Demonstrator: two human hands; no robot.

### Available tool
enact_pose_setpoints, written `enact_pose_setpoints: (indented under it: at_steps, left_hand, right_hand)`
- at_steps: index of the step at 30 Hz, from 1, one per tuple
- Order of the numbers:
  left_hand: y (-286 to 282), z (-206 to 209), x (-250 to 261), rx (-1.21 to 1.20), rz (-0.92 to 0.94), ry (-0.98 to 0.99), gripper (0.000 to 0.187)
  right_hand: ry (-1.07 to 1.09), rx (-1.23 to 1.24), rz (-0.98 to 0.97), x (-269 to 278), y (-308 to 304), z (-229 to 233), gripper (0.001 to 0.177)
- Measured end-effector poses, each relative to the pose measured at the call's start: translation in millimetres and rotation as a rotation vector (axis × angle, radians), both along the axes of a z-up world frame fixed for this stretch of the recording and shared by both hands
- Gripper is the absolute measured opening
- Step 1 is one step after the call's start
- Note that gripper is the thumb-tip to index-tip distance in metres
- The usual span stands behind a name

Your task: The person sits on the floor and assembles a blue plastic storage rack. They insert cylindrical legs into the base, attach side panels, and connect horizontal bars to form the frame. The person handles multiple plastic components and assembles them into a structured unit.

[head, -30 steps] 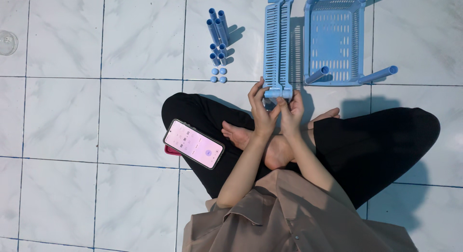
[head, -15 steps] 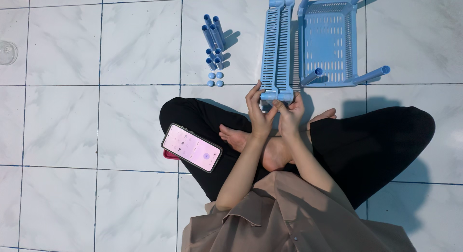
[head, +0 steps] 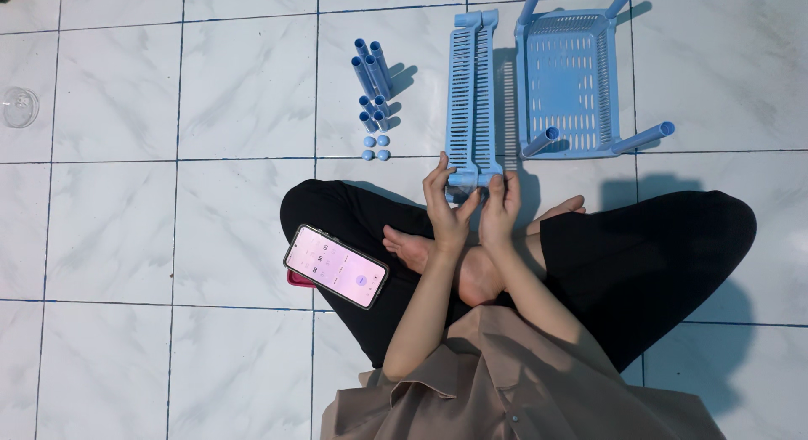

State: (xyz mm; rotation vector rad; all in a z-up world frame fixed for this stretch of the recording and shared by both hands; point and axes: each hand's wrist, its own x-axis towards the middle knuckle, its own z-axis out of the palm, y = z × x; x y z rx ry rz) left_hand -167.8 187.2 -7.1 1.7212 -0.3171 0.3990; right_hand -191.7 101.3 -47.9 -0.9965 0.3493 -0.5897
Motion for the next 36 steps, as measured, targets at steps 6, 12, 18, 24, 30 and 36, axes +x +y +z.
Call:
enact_pose_setpoints:
  at_steps: [6,12,18,24,30,36]
  left_hand:
    - [2.5,5.2,0.1,-0.043,0.016,0.064,0.059]
    - [3.1,14.9,2.2,-0.033,0.010,0.090,0.061]
    - [-1.0,37.6,8.7,-0.079,0.019,0.075,0.061]
    - [1.7,66.7,18.7,-0.113,0.092,0.068,0.060]
    - [15.6,95.5,24.3,-0.127,0.029,0.173,0.061]
    - [32.3,116.9,20.3,0.042,-0.096,-0.024,0.057]
  right_hand:
    - [-0.001,-0.026,-0.006,2.3,-2.0,-5.0,0.028]
    - [0.027,-0.222,0.317,-5.7,-37.1,-18.7,0.039]
    - [0.255,-0.503,0.640,-9.0,-72.4,-7.1,0.047]
    - [0.451,-0.813,0.821,-11.0,-69.9,49.7,0.070]
    - [0.309,-0.944,0.537,-13.9,-57.7,77.3,0.047]
    - [0.040,-0.512,0.523,-22.9,-54.4,104.2,0.050]
